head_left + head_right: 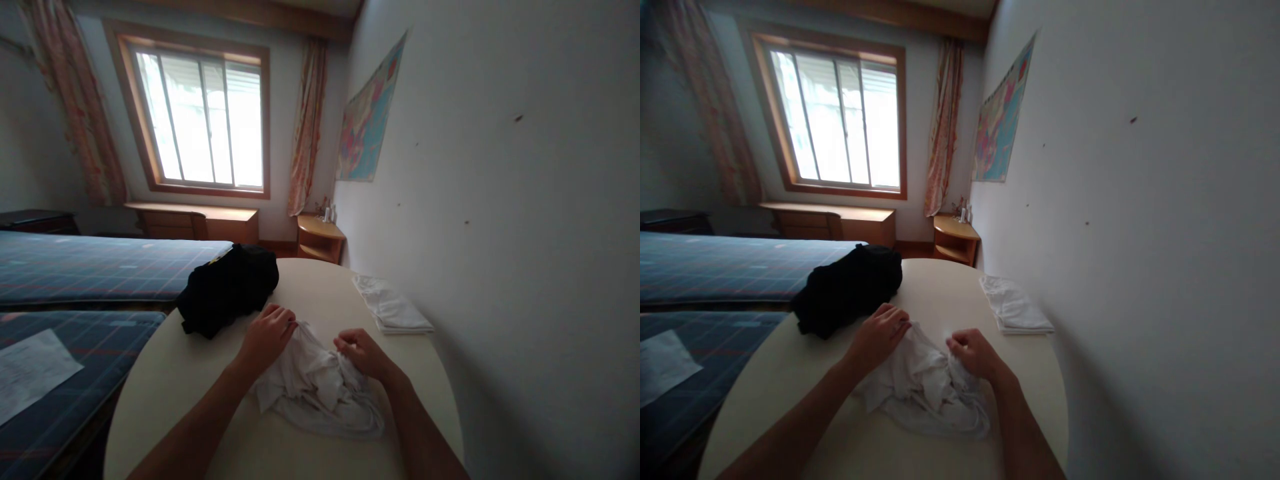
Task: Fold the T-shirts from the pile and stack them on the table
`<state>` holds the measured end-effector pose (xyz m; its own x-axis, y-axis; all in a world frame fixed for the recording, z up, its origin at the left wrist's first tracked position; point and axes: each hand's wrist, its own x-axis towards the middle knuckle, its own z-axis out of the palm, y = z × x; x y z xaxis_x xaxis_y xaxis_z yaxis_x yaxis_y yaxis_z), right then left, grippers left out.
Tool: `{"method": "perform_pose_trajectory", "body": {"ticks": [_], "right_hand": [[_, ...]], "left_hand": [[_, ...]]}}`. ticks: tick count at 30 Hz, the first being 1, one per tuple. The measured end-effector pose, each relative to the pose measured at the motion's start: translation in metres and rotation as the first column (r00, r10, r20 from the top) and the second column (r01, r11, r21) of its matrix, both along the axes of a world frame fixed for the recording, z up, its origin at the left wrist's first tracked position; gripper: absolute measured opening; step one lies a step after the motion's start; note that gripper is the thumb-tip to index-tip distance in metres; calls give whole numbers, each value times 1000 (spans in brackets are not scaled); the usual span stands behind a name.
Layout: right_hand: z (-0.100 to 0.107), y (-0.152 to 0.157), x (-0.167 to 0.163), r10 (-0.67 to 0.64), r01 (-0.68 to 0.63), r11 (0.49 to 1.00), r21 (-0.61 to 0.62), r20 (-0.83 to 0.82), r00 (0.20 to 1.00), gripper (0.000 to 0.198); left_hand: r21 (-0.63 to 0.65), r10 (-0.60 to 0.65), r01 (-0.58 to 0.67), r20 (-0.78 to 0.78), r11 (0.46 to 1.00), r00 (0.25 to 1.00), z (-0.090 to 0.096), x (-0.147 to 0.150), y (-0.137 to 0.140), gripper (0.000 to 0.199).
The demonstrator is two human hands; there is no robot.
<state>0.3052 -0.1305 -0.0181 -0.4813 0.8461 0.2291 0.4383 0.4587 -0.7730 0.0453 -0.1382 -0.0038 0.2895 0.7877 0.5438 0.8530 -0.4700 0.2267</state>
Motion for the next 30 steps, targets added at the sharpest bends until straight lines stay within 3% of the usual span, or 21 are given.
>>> {"method": "perform_pose_trajectory", "body": {"ticks": [3, 5, 7, 9, 11, 14, 17, 19, 21, 24, 26, 28, 29, 30], "right_hand": [[4, -8, -9, 88, -90, 995, -42, -48, 995, 15], [4, -10, -13, 120, -125, 985, -117, -42, 992, 22], [3, -9, -13, 115, -112, 987, -116, 19, 993, 20], [2, -5, -10, 12, -11, 1000, -29, 48, 999, 17], [0, 3, -5, -175, 176, 981, 80, -25, 984, 20], [-2, 14, 5, -423, 450, 877, 171, -169, 890, 22], [-6, 20, 15, -550, 560, 810, 173, -107, 828, 26], [-10, 21, 20, -539, 532, 834, 148, 11, 842, 25], [-12, 20, 23, -470, 459, 882, 110, 117, 875, 23], [-10, 16, 28, -324, 326, 945, 17, 170, 931, 23], [-6, 14, 32, -201, 211, 972, -101, 101, 974, 26], [-2, 12, 36, -130, 114, 963, -243, -52, 990, 30], [-1, 12, 38, -141, 95, 951, -293, -139, 980, 33], [0, 13, 40, -179, 104, 942, -319, -216, 960, 34]], "left_hand": [[59, -47, 42, 79, 997, 996, -2, 7, -2, 12], [3, -43, 43, 102, 999, 994, -3, 10, -4, 11], [-72, -10, 18, 107, 997, 994, -2, 11, -5, 11], [-128, 28, -13, 111, 992, 993, -1, 9, -5, 12], [-169, 54, -32, 123, 985, 991, -1, 6, -3, 20], [-266, 17, 20, 136, 964, 991, -6, -1, 1, 32], [-384, -118, 158, 127, 910, 985, -15, -4, 2, 49], [-418, -186, 207, 92, 884, 978, -20, -5, 1, 44], [-430, -205, 218, 76, 876, 976, -22, -6, 1, 25], [-487, -196, 263, 185, 833, 963, -21, -12, 5, 18], [-554, -170, 352, 353, 755, 920, -19, -20, 10, 28], [-564, -95, 450, 547, 693, 832, -17, -28, 17, 41], [-532, -55, 473, 622, 702, 781, -16, -32, 21, 45], [-480, -20, 460, 675, 747, 738, -15, -35, 26, 48]]}}
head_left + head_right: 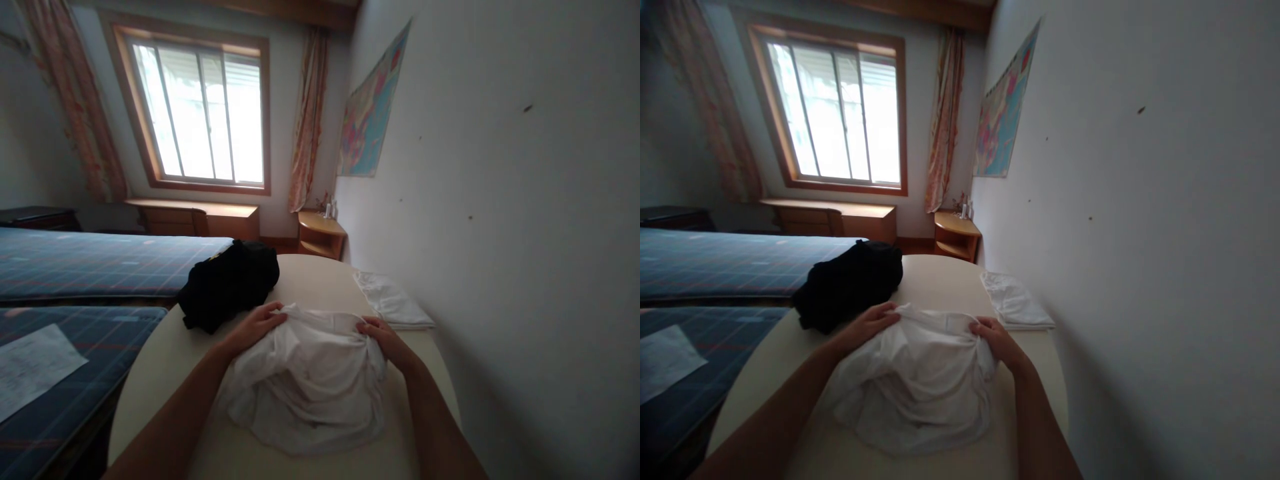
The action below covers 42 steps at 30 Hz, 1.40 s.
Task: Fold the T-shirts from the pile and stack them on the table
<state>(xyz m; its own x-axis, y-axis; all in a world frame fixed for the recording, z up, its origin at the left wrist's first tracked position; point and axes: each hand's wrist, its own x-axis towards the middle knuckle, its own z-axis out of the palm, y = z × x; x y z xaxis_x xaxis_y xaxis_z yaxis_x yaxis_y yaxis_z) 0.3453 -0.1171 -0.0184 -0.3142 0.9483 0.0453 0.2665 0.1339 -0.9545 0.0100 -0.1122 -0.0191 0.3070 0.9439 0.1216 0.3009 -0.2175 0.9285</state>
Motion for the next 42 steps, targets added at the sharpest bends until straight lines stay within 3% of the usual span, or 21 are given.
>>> {"method": "perform_pose_trajectory", "body": {"ticks": [2, 5, 7, 9, 12, 15, 17, 19, 22, 24, 26, 27, 30, 33, 35, 38, 40, 42], "right_hand": [[-2, 5, 4, -122, 124, 992, 19, -95, 988, 37], [-10, 16, 7, -307, 316, 944, 100, -91, 947, 43], [-15, 22, 8, -374, 380, 912, 152, -64, 925, 49], [-17, 25, 8, -382, 384, 900, 207, -54, 923, 54], [-19, 27, 7, -351, 349, 894, 282, -46, 935, 58], [-21, 26, 5, -276, 283, 935, 212, -63, 959, 71], [-24, 24, 4, -170, 182, 975, 125, -105, 980, 85], [-27, 21, 2, -75, 89, 990, 111, -121, 990, 96], [-32, 15, 1, -68, 62, 982, 180, 30, 997, 102], [-34, 13, 2, -117, 69, 970, 232, 198, 973, 98], [-35, 13, 3, -157, 62, 958, 280, 330, 931, 80], [-35, 13, 3, -173, 57, 951, 302, 373, 912, 65], [-30, 14, 2, -177, 48, 947, 318, 391, 903, 29], [-22, 16, 1, -241, 156, 940, 303, 269, 932, 32], [-17, 18, 4, -386, 321, 880, 350, 133, 913, 37], [-15, 24, 14, -619, 603, 677, 422, -117, 777, 43], [-17, 29, 22, -709, 733, 544, 408, -243, 662, 45], [-19, 32, 28, -745, 790, 456, 410, -310, 591, 43]], "left_hand": [[105, 191, -198, 80, 974, 978, 2, -5, 9, 48], [192, 407, -424, 122, 885, 905, 1, -8, 17, 48], [198, 403, -406, 58, 892, 913, -5, -7, 16, 51], [203, 318, -293, -101, 934, 943, -12, -3, 10, 55], [212, 208, -132, -388, 968, 898, -23, 6, -2, 60], [220, 192, -88, -511, 972, 838, -23, 10, -6, 36], [242, 260, -156, -491, 958, 832, -16, 7, -2, 17], [298, 417, -311, -425, 903, 803, -8, 0, 3, 14], [420, 658, -523, -300, 741, 691, 0, -12, 10, 15], [545, 742, -544, -247, 638, 623, 2, -16, 11, 15], [645, 750, -480, -232, 595, 619, 2, -12, 7, 15], [661, 717, -426, -251, 618, 650, 2, -8, 4, 16], [583, 463, -163, -413, 796, 784, -1, 10, -8, 23], [456, 237, 77, -591, 887, 771, -9, 22, -15, 28], [409, 214, 103, -656, 907, 724, -13, 22, -13, 16], [425, 348, -62, -640, 903, 686, -16, 11, -3, 15], [480, 496, -223, -574, 848, 651, -14, 1, 4, 18], [530, 620, -349, -511, 773, 596, -10, -5, 6, 22]]}}
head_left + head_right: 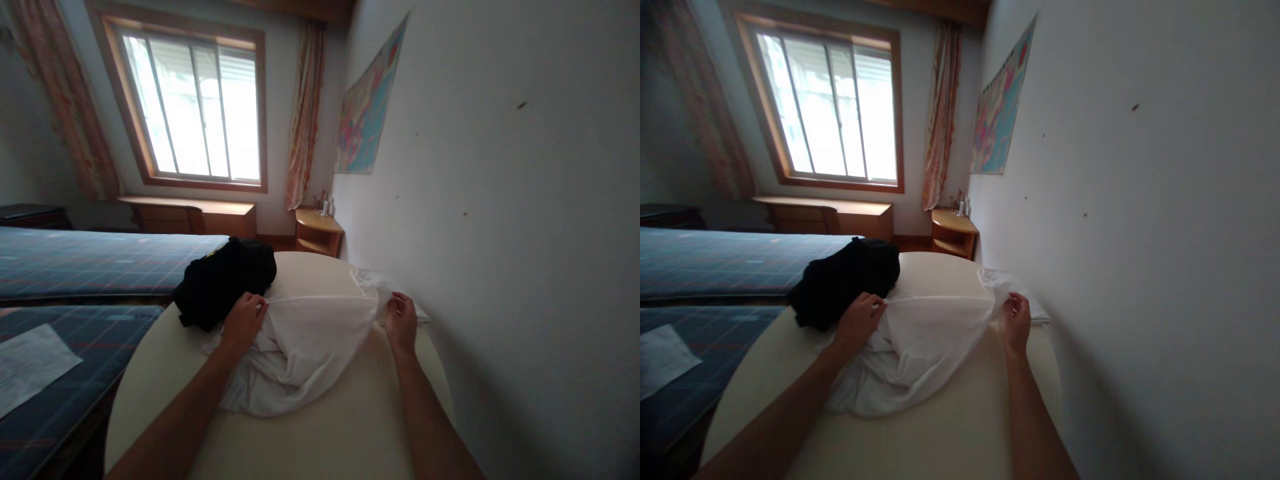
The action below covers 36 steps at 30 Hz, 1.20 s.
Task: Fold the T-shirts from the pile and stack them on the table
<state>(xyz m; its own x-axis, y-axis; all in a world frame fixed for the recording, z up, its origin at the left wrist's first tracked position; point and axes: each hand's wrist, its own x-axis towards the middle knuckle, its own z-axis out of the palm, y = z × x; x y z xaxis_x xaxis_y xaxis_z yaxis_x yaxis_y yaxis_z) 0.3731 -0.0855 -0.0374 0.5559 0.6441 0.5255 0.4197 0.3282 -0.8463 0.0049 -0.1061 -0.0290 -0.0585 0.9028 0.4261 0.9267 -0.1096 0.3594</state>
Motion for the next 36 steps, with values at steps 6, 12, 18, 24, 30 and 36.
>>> {"method": "perform_pose_trajectory", "body": {"ticks": [6, 12, 18, 24, 30, 36], "right_hand": [[8, -11, -14, 3, 26, 993, -119, 234, 972, 36], [3, -29, -42, 470, -74, 757, -650, 462, 752, 36], [-8, -32, -43, 706, -403, 682, -610, 403, 583, 69], [-12, -25, -47, 738, -397, 659, -639, 445, 507, 16], [-22, -4, -32, 331, -88, 916, -391, 614, 716, 12], [-7, -4, -24, 97, 65, 968, -243, 601, 793, 13]], "left_hand": [[-118, 46, -45, 12, 992, 999, 13, 13, -11, 24], [-184, -354, 362, 79, 914, 932, -2, 21, -15, 38], [-122, -550, 564, 133, 817, 825, -26, 6, -3, 65], [-41, -533, 535, 58, 844, 844, -25, -10, 4, 60], [-93, -299, 304, 64, 948, 952, -19, -15, 9, 12], [-27, -119, 133, 304, 991, 945, -18, -13, 16, 19]]}}
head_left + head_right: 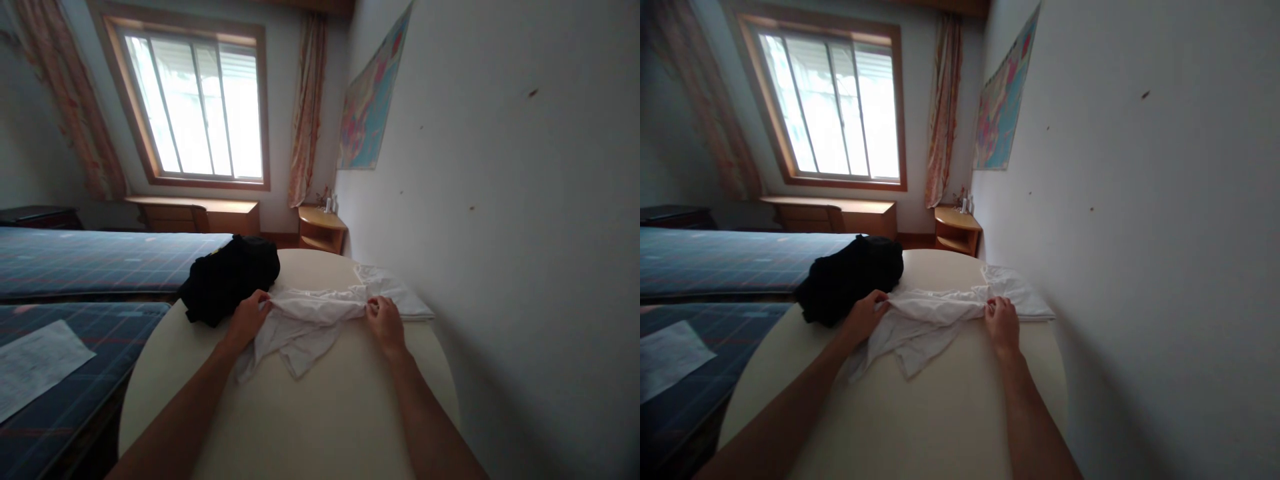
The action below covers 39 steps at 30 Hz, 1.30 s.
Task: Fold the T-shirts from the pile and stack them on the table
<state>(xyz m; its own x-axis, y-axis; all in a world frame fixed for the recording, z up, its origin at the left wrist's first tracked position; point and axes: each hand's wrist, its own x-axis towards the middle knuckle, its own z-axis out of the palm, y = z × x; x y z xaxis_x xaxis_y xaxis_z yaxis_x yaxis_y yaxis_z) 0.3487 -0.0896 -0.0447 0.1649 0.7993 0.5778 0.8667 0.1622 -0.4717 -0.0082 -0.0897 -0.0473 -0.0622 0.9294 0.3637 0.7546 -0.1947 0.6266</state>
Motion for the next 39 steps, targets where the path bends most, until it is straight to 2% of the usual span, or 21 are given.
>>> {"method": "perform_pose_trajectory", "body": {"ticks": [2, 3, 4, 6, 7, 9, 11, 13, 14, 18, 20, 21, 23, 25, 27, 31, 33, 34, 36, 37, 39], "right_hand": [[10, -12, -15, 141, -144, 987, -68, -49, 989, 15], [14, -19, -25, 275, -279, 955, -106, -49, 960, 15], [17, -27, -37, 412, -412, 900, -143, -34, 911, 15], [19, -42, -61, 672, -660, 720, -217, -23, 740, 14], [17, -48, -72, 759, -737, 624, -262, -22, 650, 23], [12, -54, -88, 836, -797, 519, -309, -14, 549, 30], [5, -54, -94, 857, -807, 477, -348, -19, 514, 19], [2, -48, -90, 830, -785, 504, -361, -52, 556, 8], [2, -45, -85, 793, -761, 546, -350, -77, 604, 10], [9, -26, -51, 501, -546, 827, -134, -265, 824, 27], [12, -16, -29, 328, -346, 938, 24, -385, 863, 36], [13, -12, -18, 254, -236, 967, 96, -428, 868, 40], [11, -4, 2, 114, -45, 988, 151, -487, 866, 47], [6, 1, 16, 24, 47, 991, 126, -507, 862, 50], [-1, 5, 23, -4, 59, 995, 84, -548, 836, 51], [-12, 12, 15, 100, -85, 995, 56, -653, 750, 46], [-15, 14, 8, 214, -206, 975, 84, -610, 763, 41], [-17, 14, 4, 271, -263, 960, 98, -569, 776, 42], [-20, 14, 1, 363, -357, 928, 110, -489, 793, 48], [-21, 14, 1, 393, -390, 915, 106, -455, 799, 52], [-24, 14, 2, 410, -413, 907, 79, -390, 825, 56]], "left_hand": [[30, 15, -16, 52, 999, 999, 0, 2, 2, 21], [49, 11, -15, 78, 999, 997, 0, 3, 2, 21], [68, 1, -9, 110, 998, 994, 0, 4, 3, 21], [95, -29, 10, 200, 995, 979, 1, 4, 3, 23], [100, -59, 34, 256, 994, 965, 1, 5, 3, 25], [97, -145, 118, 362, 988, 921, 4, 5, 2, 35], [95, -220, 199, 426, 975, 877, 6, 6, 0, 44], [95, -216, 195, 455, 976, 864, 9, 6, 0, 44], [97, -185, 158, 468, 983, 864, 11, 5, 0, 42], [113, -14, -52, 515, 992, 857, 14, -5, 2, 31], [115, 63, -142, 517, 983, 854, 14, -12, 4, 27], [109, 95, -173, 505, 979, 858, 13, -15, 5, 25], [90, 134, -196, 458, 976, 879, 10, -20, 8, 21], [60, 139, -179, 411, 982, 901, 7, -21, 9, 19], [58, 124, -154, 355, 986, 927, 7, -17, 8, 19], [266, 94, -102, 44, 959, 995, 16, 8, -7, 18], [238, -52, 74, -96, 968, 994, 22, 25, -20, 12], [146, -208, 229, -144, 963, 968, 23, 33, -27, 12], [-35, -496, 499, -183, 866, 849, 23, 47, -40, 15], [-106, -588, 579, -195, 808, 785, 20, 52, -44, 19], [-188, -658, 630, -231, 753, 717, 14, 58, -49, 23]]}}
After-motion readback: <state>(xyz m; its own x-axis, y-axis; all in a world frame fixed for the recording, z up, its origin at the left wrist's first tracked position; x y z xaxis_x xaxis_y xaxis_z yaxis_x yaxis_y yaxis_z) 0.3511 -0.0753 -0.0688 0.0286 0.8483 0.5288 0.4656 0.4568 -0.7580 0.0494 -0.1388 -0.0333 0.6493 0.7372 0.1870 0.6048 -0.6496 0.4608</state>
